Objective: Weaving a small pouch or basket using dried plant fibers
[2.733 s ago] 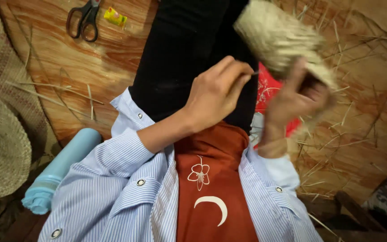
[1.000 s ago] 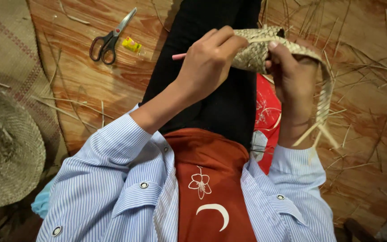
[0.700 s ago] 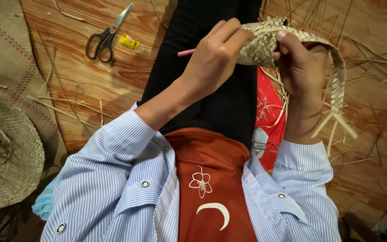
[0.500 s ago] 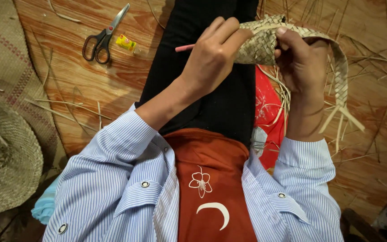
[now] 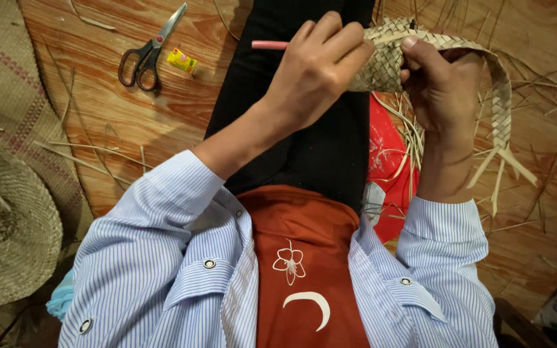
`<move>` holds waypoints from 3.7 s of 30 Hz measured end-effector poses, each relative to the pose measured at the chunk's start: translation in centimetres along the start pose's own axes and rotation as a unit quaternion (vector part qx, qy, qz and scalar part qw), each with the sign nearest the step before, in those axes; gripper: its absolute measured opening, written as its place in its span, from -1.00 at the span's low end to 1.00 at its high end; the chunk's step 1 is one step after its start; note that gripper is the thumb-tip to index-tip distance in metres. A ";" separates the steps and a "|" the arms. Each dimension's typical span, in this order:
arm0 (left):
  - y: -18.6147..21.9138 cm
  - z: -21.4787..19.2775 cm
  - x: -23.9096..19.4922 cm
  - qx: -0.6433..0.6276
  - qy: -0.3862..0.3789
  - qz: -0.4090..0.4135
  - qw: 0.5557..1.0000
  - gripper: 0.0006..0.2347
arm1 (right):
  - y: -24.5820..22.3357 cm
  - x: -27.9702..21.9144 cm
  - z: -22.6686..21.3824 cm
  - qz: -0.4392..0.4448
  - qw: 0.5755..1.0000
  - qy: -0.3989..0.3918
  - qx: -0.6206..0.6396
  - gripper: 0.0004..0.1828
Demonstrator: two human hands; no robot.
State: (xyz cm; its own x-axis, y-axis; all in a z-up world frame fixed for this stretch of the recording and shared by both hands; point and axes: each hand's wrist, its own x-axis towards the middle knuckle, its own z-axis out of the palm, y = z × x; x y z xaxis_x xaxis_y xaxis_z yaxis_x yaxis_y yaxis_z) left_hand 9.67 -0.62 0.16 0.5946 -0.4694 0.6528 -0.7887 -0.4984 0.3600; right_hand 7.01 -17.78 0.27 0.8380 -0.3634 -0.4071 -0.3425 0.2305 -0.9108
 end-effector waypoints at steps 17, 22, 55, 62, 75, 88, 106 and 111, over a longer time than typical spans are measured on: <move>0.9 2.9 -0.9 -0.322 0.000 -0.272 0.907 -0.90 | 0.3 0.1 -0.4 -0.014 0.999 -0.049 0.002 -0.85; 2.2 -0.2 0.6 0.099 0.003 -0.076 0.992 -0.96 | 0.3 -0.4 -0.1 -0.049 0.997 -0.027 -0.054 -0.84; -0.9 4.8 -2.1 -0.605 -0.011 -0.412 0.681 -0.95 | -0.7 -0.6 0.3 -0.082 0.986 -0.072 -0.129 -0.79; -0.4 0.8 -0.9 -0.065 -0.036 0.077 0.994 -0.90 | -0.5 0.0 -0.4 -0.101 0.975 -0.140 -0.138 -0.77; -0.3 -1.1 3.5 0.212 -0.001 0.241 0.947 -0.85 | -1.7 -0.1 0.6 -0.087 0.967 -0.138 -0.194 -0.68; -1.0 2.0 2.9 0.139 0.025 0.191 0.971 -0.80 | -0.5 1.2 -1.2 -0.088 0.967 -0.177 -0.159 -0.81; 0.2 1.2 1.5 0.132 -0.024 0.056 0.989 -0.96 | -1.0 0.5 -0.9 -0.080 0.965 -0.184 -0.167 -0.72; 2.5 1.1 0.6 -0.123 -0.106 -0.220 0.962 -0.91 | -2.4 -1.0 -1.8 -0.024 0.936 -0.220 -0.273 -0.90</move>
State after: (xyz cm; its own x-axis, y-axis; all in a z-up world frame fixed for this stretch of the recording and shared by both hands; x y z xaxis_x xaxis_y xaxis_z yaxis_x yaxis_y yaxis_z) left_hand 8.23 -2.96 0.72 0.8774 -0.4031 0.2603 -0.4509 -0.5072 0.7345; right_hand 6.20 -19.61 2.79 0.9106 0.0732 -0.4068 -0.3658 -0.3157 -0.8755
